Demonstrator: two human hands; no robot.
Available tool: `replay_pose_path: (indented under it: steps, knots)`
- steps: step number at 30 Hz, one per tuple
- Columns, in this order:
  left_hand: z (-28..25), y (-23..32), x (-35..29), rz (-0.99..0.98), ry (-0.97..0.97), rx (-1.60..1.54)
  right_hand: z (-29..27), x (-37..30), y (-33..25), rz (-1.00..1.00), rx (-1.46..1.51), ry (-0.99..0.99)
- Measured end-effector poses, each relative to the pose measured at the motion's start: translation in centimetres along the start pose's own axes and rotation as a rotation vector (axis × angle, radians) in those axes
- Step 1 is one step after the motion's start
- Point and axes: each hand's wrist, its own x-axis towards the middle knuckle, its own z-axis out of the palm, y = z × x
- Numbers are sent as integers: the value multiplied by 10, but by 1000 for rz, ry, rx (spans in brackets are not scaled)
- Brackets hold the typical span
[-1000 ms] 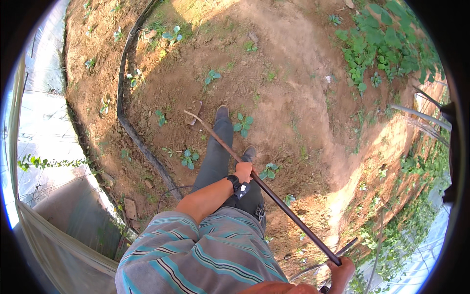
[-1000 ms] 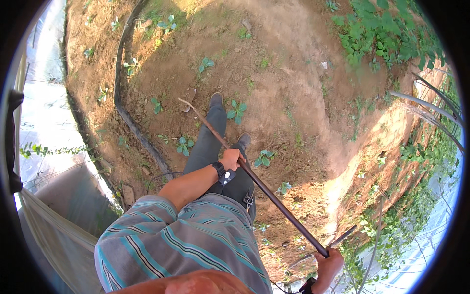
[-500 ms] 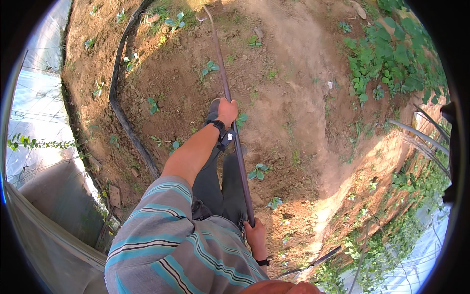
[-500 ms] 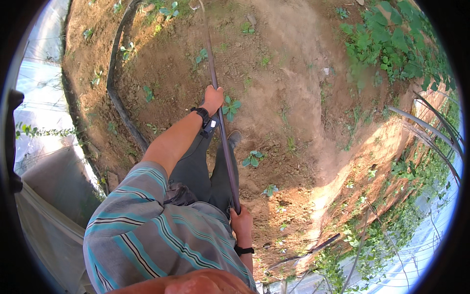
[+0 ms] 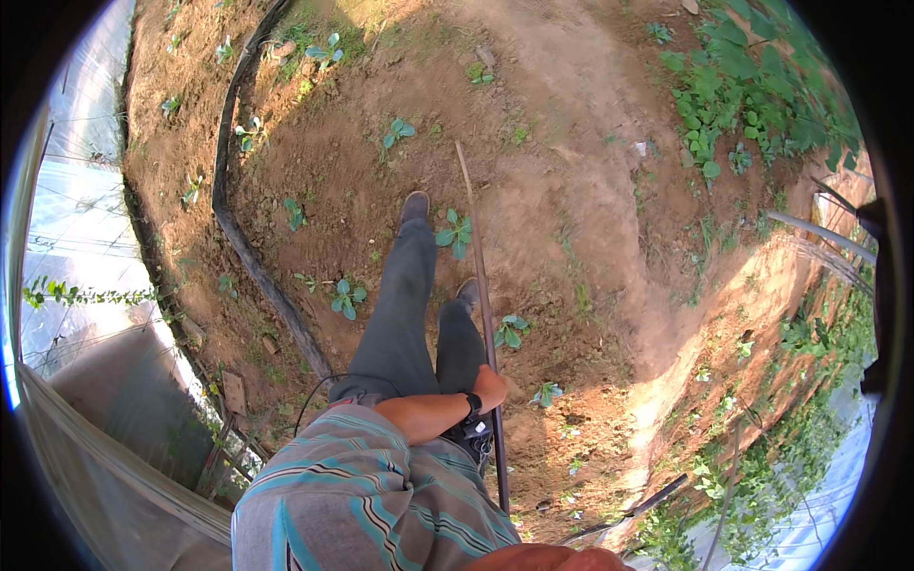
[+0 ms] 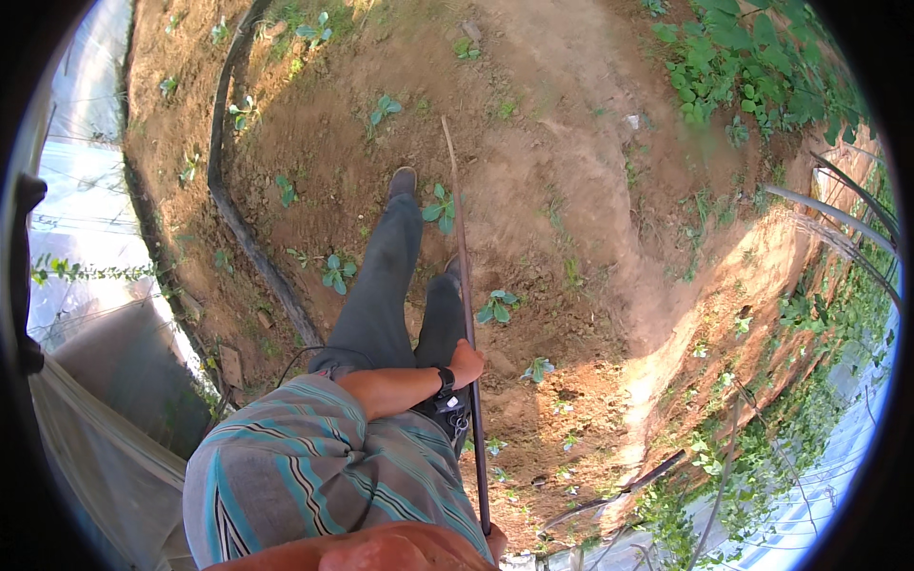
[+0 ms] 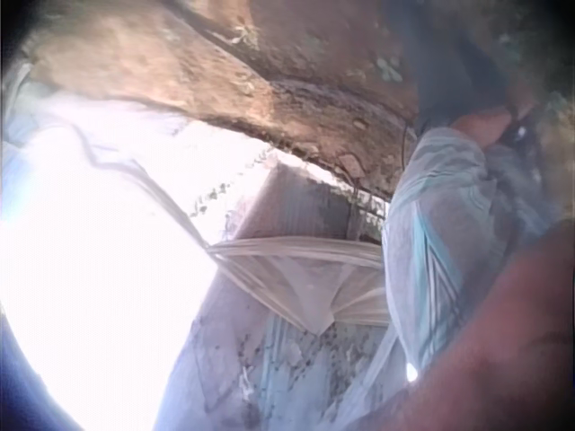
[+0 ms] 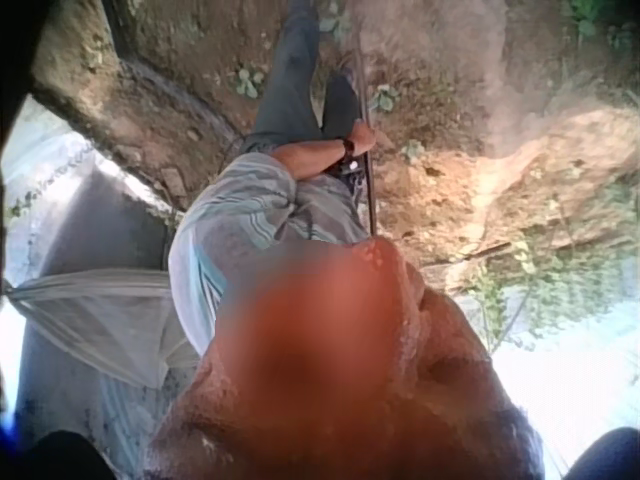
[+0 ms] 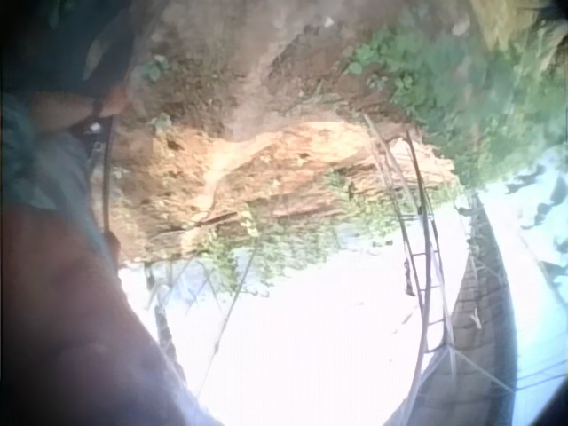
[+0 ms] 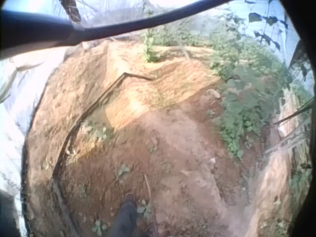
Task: The person uses a hoe to loosen and level the soil in a greenhouse bed. They repeatedly strike and drag the hoe across the ground between rows of small plants, moving forward along the bed.
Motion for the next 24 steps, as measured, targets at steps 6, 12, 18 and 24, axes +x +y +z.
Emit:
replay_pose_path:
  steps: [6, 12, 18, 24]
  knots:
    - [-98, 89, 102, 153, 79, -188, 22, 103, -129, -208, 6, 1]
    - [-145, 178, 193, 732, 244, 1485, 11, 187, -204, -306, 55, -52]
    - [-3, 71, 99, 928, -92, 1173, -5, 90, -68, -235, -50, 23]
    - [15, 48, 12, 59, -389, -351, -33, 1, 26, 26, 45, 27]
